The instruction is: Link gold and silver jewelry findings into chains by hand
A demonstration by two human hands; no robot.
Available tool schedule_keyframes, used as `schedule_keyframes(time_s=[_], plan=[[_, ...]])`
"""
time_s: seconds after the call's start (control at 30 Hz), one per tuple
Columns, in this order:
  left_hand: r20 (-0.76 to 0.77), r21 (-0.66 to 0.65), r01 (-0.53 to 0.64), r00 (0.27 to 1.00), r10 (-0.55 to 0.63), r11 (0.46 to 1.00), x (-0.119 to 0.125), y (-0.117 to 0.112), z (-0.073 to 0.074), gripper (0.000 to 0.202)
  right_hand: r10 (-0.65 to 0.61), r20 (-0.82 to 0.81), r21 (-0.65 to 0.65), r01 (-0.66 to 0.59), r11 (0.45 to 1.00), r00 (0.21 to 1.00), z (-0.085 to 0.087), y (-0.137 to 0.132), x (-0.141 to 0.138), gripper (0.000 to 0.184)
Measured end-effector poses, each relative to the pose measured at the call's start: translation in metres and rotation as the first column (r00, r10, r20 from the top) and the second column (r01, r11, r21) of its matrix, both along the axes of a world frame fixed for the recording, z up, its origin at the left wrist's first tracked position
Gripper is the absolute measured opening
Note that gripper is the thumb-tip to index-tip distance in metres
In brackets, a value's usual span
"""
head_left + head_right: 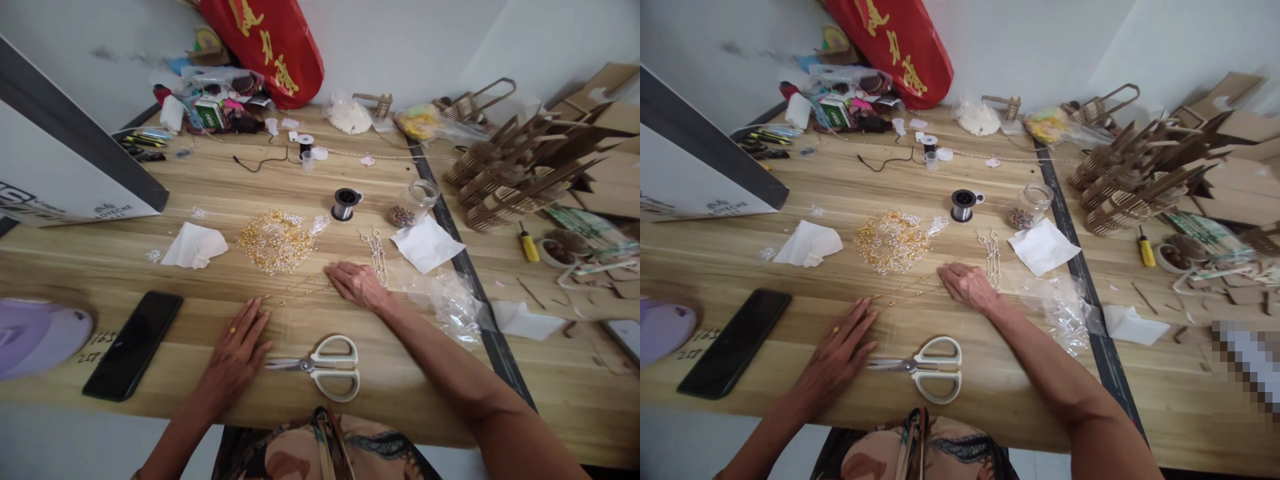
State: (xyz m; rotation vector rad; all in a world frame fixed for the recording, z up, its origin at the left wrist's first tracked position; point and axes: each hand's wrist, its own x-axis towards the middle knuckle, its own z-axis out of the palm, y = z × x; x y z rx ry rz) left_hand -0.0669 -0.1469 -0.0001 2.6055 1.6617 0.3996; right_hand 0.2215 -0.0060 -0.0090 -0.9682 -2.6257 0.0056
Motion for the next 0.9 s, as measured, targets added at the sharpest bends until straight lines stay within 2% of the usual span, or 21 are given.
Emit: schedule_keyframes(time_s=[0.33, 0.6, 0.73, 0.9], plan=[[0.015, 0.041, -0.016, 1.000, 0.016, 0.999, -0.001, -0.001, -0.002, 0.046, -0.034, -0.003, -0.013, 0.034, 0.999, 0.999, 0.001, -0.001, -0.001, 0.028], [0.108, 0.070, -0.028, 0.994, 0.021, 0.997, 0.001, 0.004, 0.006, 0.038, -0.060, -0.099, -0.126, 0.048, 0.991, 0.993, -0.004, 0.003, 0.000, 0.026], [0.175, 0.093, 0.044, 0.983, -0.060, 0.995, 0.013, 0.031, 0.022, 0.034, -0.082, -0.132, -0.144, 0.063, 0.988, 0.988, -0.007, 0.005, 0.001, 0.024], [0.136, 0.071, 0.133, 0.981, -0.142, 0.989, 0.049, 0.086, 0.043, 0.023, -0.050, -0.152, -0.126, 0.031, 0.992, 0.987, -0.005, 0.004, 0.001, 0.021]])
